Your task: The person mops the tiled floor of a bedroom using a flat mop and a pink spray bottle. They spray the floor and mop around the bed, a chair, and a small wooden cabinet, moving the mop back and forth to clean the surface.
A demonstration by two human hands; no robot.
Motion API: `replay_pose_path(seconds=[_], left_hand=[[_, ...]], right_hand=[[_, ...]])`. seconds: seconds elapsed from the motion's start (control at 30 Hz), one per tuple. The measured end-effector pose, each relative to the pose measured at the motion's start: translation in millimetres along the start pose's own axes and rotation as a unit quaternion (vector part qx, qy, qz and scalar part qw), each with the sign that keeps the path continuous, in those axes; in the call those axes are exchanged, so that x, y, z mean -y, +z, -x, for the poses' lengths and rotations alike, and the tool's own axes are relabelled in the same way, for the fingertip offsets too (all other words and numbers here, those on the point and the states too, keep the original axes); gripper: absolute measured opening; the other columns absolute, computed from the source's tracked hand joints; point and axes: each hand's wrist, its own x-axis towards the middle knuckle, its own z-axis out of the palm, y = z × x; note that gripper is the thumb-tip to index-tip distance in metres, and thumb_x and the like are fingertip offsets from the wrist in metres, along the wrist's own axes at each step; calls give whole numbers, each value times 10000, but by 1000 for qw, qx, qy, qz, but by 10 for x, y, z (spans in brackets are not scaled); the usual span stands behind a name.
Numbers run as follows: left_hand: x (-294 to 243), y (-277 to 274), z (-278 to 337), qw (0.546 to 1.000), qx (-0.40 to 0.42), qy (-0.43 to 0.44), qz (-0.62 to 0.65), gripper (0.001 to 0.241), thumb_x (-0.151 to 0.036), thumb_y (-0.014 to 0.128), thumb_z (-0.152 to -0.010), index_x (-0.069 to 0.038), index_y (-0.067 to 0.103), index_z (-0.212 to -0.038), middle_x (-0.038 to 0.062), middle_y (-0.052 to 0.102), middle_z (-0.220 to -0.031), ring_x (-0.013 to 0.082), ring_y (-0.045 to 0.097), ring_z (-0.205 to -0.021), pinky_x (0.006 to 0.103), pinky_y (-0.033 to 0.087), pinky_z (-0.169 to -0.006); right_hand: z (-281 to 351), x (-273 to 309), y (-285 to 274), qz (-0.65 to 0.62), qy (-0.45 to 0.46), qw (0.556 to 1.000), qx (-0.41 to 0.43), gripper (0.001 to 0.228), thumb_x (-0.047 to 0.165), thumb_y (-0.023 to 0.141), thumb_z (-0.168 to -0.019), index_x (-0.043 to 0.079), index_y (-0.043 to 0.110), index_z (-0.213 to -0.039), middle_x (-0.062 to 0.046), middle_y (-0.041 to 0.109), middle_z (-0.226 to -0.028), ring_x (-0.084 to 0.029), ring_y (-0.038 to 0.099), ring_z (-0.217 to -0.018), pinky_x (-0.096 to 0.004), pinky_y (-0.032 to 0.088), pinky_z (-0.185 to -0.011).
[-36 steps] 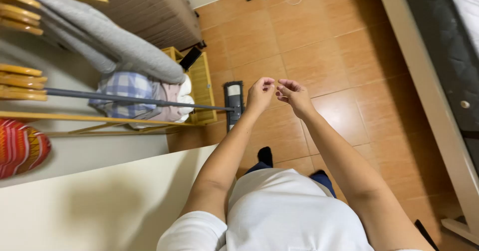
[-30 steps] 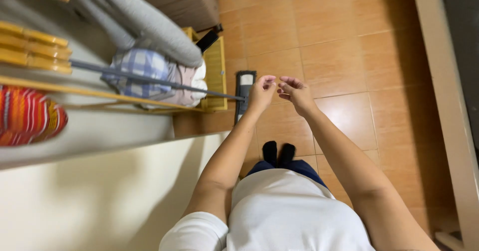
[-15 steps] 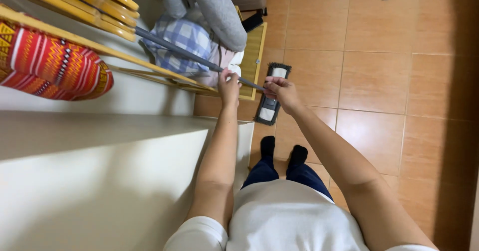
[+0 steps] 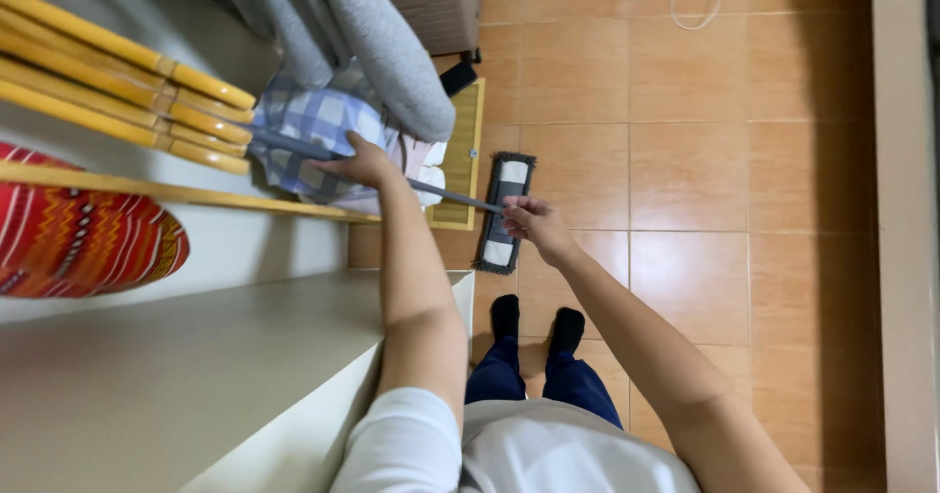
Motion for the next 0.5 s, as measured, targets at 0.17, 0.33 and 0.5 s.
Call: replay_pose_path(seconds=[0.17, 0.33, 0.5], left_hand=[[402, 217, -320, 998, -16, -42, 33, 643, -191, 716, -880, -5, 398, -1407, 254, 577, -1307, 388, 636, -1091, 437, 530, -930], [259, -40, 324, 991, 120, -57, 28, 345, -247, 644, -959, 90, 616, -893, 173, 675, -806, 264, 625, -677, 399, 527, -654], [202, -70, 814, 974, 205, -35, 91, 296, -172, 625, -888, 29, 606, -671, 54, 596, -649, 146, 504, -550, 328, 435, -501]], right_hand=[[204, 124, -367, -7, -20, 999, -37, 222, 133, 604, -999, 84, 677, -1202, -4, 717, -997, -106, 679, -847, -287, 571, -778], [81, -116, -470, -19, -27, 997, -67, 211, 169, 586, -1013, 88, 681, -1183, -4, 712, -965, -105, 675, -828, -291, 577, -766], [148, -126, -498, 26, -15, 998, -63, 211, 176, 606, -1005, 87, 685, -1178, 3, 716, -968, -96, 676, -809, -291, 565, -742]])
